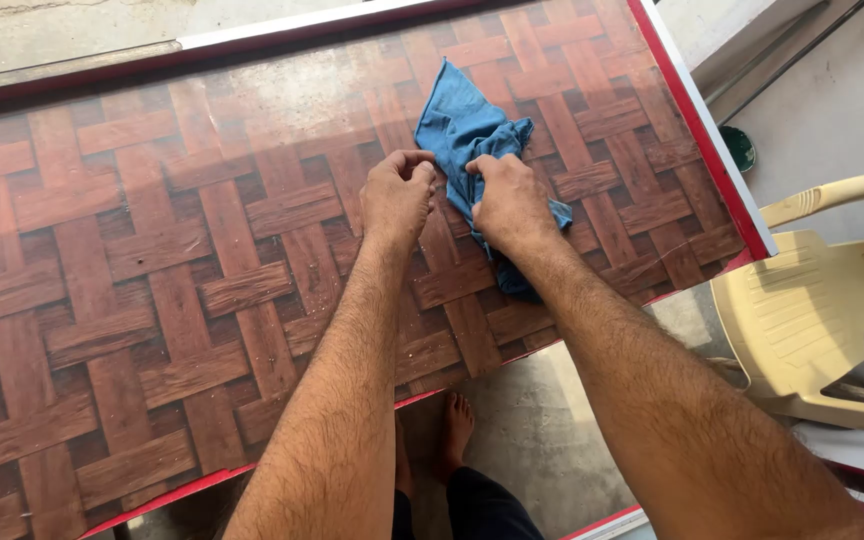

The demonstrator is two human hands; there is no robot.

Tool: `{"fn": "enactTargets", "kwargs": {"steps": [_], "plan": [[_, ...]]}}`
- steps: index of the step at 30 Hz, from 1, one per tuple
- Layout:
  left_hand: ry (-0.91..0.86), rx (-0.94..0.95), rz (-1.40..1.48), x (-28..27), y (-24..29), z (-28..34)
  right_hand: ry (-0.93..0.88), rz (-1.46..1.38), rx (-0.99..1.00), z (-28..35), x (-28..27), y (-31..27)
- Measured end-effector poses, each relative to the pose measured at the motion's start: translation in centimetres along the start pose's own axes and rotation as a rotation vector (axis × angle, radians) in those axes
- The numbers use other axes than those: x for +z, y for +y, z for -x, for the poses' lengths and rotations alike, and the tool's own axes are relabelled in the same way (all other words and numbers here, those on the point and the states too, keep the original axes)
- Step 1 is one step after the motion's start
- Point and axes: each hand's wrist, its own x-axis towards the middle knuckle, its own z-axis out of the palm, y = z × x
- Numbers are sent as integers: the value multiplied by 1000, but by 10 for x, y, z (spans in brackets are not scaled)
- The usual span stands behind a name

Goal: Cleaning a countertop by peeling off a laminate sheet and wiping the surface with a cloth.

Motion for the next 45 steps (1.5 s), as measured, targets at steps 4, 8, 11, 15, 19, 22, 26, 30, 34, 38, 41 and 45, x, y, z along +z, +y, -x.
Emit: {"fn": "enactTargets", "kwargs": {"steps": [4,8,11,15,19,22,26,30,34,38,41,45], "plan": [[-19,-34,-77,11,1,0,-49,46,88,14,-43,-40],[-54,-20,-143,27,-2,-11,-64,108,92,0,-31,-24],[-70,-32,-191,30,3,-11,-74,88,87,-11,-14,-9],[-82,-49,-228,32,0,-17,25,-21,8,-13,-18,-7],[-63,-61,-233,27,6,-19,194,-258,-79,-22,-34,-22],[-47,19,-104,28,5,-26,158,-655,53,-29,-52,-35],[-107,-2,11,25,26,-12,263,-870,-50,-32,-63,-37],[-13,155,-263,23,28,-5,519,-761,-120,-33,-73,-35],[123,67,-300,16,30,1,526,-465,21,-27,-71,-32],[195,350,-635,12,16,7,189,-198,63,-16,-42,-31],[46,383,-692,17,0,7,133,-201,-36,-15,7,-13],[12,571,-789,23,-27,-4,162,10,-192,-11,39,1]]}}
